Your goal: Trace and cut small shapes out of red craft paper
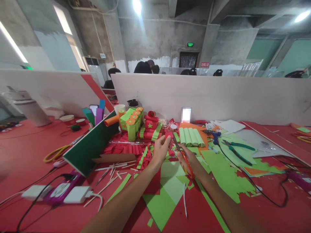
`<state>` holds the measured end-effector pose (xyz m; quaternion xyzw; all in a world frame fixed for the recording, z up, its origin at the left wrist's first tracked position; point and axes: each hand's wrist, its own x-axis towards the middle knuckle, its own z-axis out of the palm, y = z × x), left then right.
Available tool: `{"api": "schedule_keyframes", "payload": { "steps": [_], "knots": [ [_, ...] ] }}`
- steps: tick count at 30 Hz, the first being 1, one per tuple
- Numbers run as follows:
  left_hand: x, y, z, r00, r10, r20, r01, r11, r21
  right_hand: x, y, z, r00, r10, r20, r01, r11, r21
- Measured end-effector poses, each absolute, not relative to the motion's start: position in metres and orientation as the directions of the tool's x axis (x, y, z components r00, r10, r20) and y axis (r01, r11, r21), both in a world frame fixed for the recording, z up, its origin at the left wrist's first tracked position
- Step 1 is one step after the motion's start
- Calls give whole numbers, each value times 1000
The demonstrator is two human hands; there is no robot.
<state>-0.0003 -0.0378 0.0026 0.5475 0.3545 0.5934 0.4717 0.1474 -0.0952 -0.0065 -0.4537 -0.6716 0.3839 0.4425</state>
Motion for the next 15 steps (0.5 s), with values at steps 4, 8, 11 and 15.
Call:
{"api": "schedule_keyframes", "payload": {
  "steps": [4, 8, 11, 15],
  "knots": [
    [0, -39, 3, 41, 941, 336, -162, -326, 931, 146, -96, -6, -205, 944, 257, 258, 306, -917],
    [-1, -41, 2, 59, 934, 352, -136, -342, 930, 146, -94, -10, -196, 950, 244, 247, 289, -925],
    [-1, -41, 1, 67, 933, 352, -125, -342, 931, 146, -93, -13, -187, 953, 237, 231, 277, -933],
    [0, -41, 1, 70, 930, 360, -127, -350, 928, 144, -93, -15, -179, 955, 236, 225, 274, -935]
  ]
}}
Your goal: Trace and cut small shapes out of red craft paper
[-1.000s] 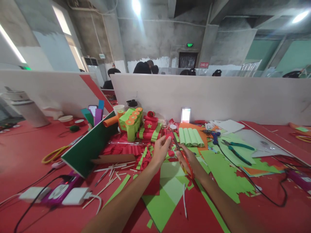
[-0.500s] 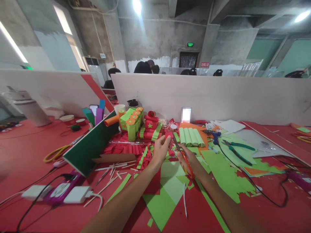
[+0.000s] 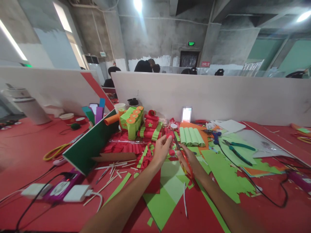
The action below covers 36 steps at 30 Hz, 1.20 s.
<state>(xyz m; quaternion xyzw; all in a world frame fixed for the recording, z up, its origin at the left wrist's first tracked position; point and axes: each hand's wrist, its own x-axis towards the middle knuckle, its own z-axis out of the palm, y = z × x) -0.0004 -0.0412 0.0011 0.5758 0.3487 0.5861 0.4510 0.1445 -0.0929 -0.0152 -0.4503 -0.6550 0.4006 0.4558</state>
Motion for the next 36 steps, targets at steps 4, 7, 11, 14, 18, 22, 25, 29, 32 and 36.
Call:
{"api": "schedule_keyframes", "payload": {
  "steps": [4, 7, 11, 14, 18, 22, 25, 29, 32, 36],
  "knots": [
    [0, -42, 1, 71, 931, 358, -117, -349, 930, 144, -93, -16, -169, 956, 242, 241, 278, -930],
    [0, -43, 1, 64, 933, 353, -112, -345, 932, 143, -94, -16, -160, 955, 251, 269, 287, -919],
    [0, -42, 1, 67, 934, 350, -114, -341, 933, 144, -95, -15, -158, 954, 253, 286, 290, -913],
    [-1, -43, 1, 74, 934, 348, -111, -339, 934, 144, -95, -15, -153, 955, 254, 293, 290, -911],
    [-1, -44, 3, 81, 932, 354, -97, -346, 933, 143, -95, -14, -150, 955, 256, 284, 289, -914],
    [-2, -43, 4, 70, 930, 360, -98, -352, 931, 143, -95, -12, -151, 953, 262, 275, 295, -915],
    [-2, -41, 4, 72, 933, 353, -101, -345, 933, 145, -96, -9, -151, 950, 274, 302, 308, -902],
    [-4, -39, 7, 106, 934, 342, -119, -330, 937, 150, -95, -4, -185, 942, 280, 332, 328, -884],
    [-7, -38, 9, 138, 930, 342, -120, -327, 938, 152, -96, -3, -202, 940, 275, 354, 332, -874],
    [-10, -36, 9, 183, 919, 349, -111, -333, 936, 153, -97, -2, -224, 941, 255, 354, 322, -878]
  ]
}}
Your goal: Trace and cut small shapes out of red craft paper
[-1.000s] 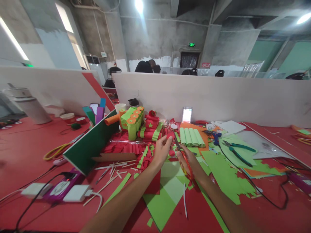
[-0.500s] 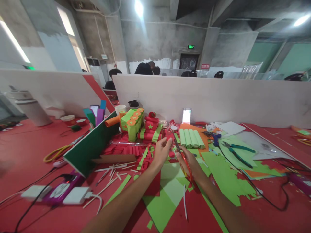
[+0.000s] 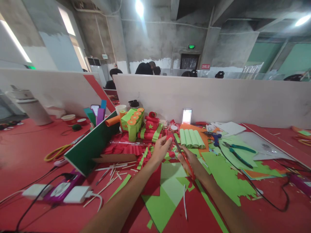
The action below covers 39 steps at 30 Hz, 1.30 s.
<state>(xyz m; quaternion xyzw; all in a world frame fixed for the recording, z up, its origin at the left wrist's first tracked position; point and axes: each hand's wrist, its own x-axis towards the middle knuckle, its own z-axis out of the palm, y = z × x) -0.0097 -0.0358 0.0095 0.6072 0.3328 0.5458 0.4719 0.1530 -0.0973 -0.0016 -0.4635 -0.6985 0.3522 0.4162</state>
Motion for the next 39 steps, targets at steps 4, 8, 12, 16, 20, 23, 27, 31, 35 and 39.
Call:
{"api": "schedule_keyframes", "payload": {
  "steps": [4, 8, 12, 16, 20, 23, 27, 31, 35, 39],
  "knots": [
    [-11, -35, 9, 214, 916, 340, -98, -326, 940, 153, -98, 0, -221, 949, 227, 343, 293, -892],
    [-10, -36, 10, 223, 921, 319, -106, -302, 947, 152, -98, 2, -220, 956, 192, 316, 256, -913],
    [-11, -37, 11, 230, 922, 312, -116, -292, 949, 152, -97, 2, -199, 963, 180, 304, 235, -923],
    [-11, -36, 10, 238, 924, 300, -140, -273, 952, 153, -96, 0, -197, 963, 181, 298, 235, -925],
    [-14, -35, 11, 267, 919, 290, -140, -261, 955, 157, -95, -2, -219, 957, 192, 286, 251, -925],
    [-16, -35, 13, 296, 916, 271, -120, -246, 962, 159, -93, -5, -243, 950, 196, 295, 265, -918],
    [-18, -36, 15, 315, 909, 272, -102, -252, 962, 162, -90, -10, -248, 952, 180, 315, 255, -914],
    [-19, -35, 14, 328, 903, 278, -80, -267, 960, 163, -88, -13, -237, 957, 167, 321, 239, -916],
    [-19, -33, 12, 332, 901, 278, -73, -269, 960, 165, -88, -10, -249, 956, 158, 318, 235, -918],
    [-20, -32, 12, 339, 896, 286, -68, -280, 958, 164, -89, -8, -250, 956, 155, 306, 230, -924]
  ]
}}
